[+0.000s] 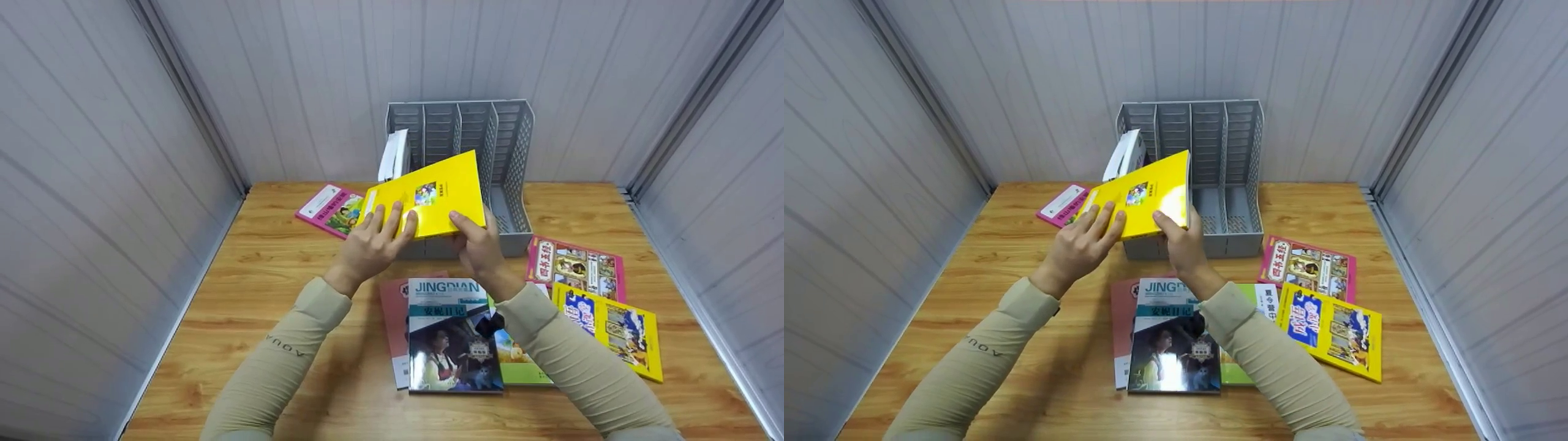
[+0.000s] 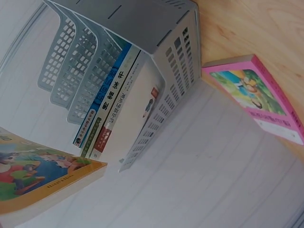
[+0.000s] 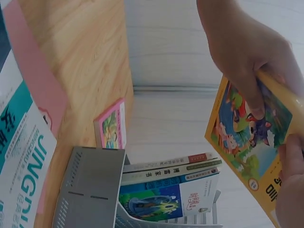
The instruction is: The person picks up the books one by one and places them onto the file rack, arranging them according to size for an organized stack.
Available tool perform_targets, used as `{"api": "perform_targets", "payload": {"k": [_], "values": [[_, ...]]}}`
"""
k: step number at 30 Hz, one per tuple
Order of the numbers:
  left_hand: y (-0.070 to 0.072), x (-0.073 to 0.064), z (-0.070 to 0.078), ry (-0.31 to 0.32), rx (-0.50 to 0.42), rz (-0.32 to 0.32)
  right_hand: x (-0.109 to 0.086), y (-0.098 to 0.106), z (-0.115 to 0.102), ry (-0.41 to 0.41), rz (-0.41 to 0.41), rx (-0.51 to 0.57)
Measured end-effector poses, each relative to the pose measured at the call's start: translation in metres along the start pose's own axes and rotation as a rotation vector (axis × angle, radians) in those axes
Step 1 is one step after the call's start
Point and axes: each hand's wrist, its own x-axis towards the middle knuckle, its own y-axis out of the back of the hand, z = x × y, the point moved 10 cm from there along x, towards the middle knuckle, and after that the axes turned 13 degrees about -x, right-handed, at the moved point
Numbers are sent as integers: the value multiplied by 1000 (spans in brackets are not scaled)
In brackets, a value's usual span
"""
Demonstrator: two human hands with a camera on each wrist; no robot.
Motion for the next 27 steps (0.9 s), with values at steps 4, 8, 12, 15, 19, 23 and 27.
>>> {"api": "perform_targets", "payload": {"k": [4,8,12,15,19,23,27], "values": [[1,3,1,7,7,3,-2,4,1,-17,53,24],[4,8,2,41,-14,16,-4,8,-1,-8,83,54],[8,14,-1,97,-52,33,-4,12,-4,-6,98,76],[11,17,-4,124,-68,36,-3,16,-4,-15,103,79],[12,16,-10,152,-71,30,-2,25,-9,1,126,55],[10,13,-20,202,-62,27,0,35,-19,52,154,44],[8,7,-29,244,-74,50,2,45,-30,100,175,62]]}}
